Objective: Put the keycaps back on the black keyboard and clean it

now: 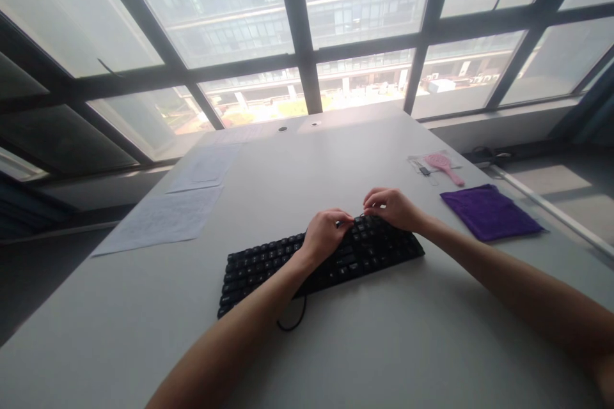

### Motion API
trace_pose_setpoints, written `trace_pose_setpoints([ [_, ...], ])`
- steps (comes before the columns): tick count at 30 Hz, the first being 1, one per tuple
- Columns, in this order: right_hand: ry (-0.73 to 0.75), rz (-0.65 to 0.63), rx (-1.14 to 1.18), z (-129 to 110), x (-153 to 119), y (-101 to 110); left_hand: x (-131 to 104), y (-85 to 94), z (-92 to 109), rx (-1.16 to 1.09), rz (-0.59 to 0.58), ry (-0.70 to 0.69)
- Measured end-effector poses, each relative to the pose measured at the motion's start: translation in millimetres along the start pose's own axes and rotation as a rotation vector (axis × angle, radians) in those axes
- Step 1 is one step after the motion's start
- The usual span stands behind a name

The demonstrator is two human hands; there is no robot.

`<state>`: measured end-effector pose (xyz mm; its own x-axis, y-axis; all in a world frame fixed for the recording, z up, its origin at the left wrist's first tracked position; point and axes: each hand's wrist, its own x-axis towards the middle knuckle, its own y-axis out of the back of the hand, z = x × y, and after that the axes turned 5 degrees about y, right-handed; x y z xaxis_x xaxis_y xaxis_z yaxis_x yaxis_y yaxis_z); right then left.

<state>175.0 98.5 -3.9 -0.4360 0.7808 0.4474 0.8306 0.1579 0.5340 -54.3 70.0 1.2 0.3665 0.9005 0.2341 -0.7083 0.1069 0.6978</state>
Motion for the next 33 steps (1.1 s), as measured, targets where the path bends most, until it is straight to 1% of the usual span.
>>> trace_pose_setpoints([
  [1, -0.035, 0.051, 0.017, 1.4, 0.4, 0.3, -0.5, 0.4, 0.7, 0.028, -0.008, -0.001],
  [3, -0.086, 0.085, 0.065, 3.6, 0.6, -0.7, -1.7, 1.4, 2.2, 0.101, -0.023, -0.011],
  [5, -0.104, 0.060, 0.118, 4.7, -0.2, -3.6, -3.1, 2.7, 3.9, 0.165, -0.035, -0.024],
  [9, -0.071, 0.005, 0.155, 3.6, -3.5, -9.3, -5.2, 5.3, 7.5, 0.216, -0.064, -0.040],
  [19, -0.015, -0.073, 0.022, 0.6, -7.2, -9.0, -7.8, 4.7, 8.4, 0.242, -0.076, -0.049],
  [24, 0.027, -0.080, 0.018, 2.7, -8.9, -8.8, -6.5, 6.7, 9.0, 0.221, -0.101, -0.069],
  [30, 0.039, -0.148, 0.007, 1.6, -11.4, -2.5, -8.4, 5.6, 7.4, 0.312, -0.108, -0.094],
  [33, 0.037, -0.117, 0.011, 1.3, -13.2, -2.4, -8.6, 4.3, 3.6, 0.290, -0.106, -0.090],
])
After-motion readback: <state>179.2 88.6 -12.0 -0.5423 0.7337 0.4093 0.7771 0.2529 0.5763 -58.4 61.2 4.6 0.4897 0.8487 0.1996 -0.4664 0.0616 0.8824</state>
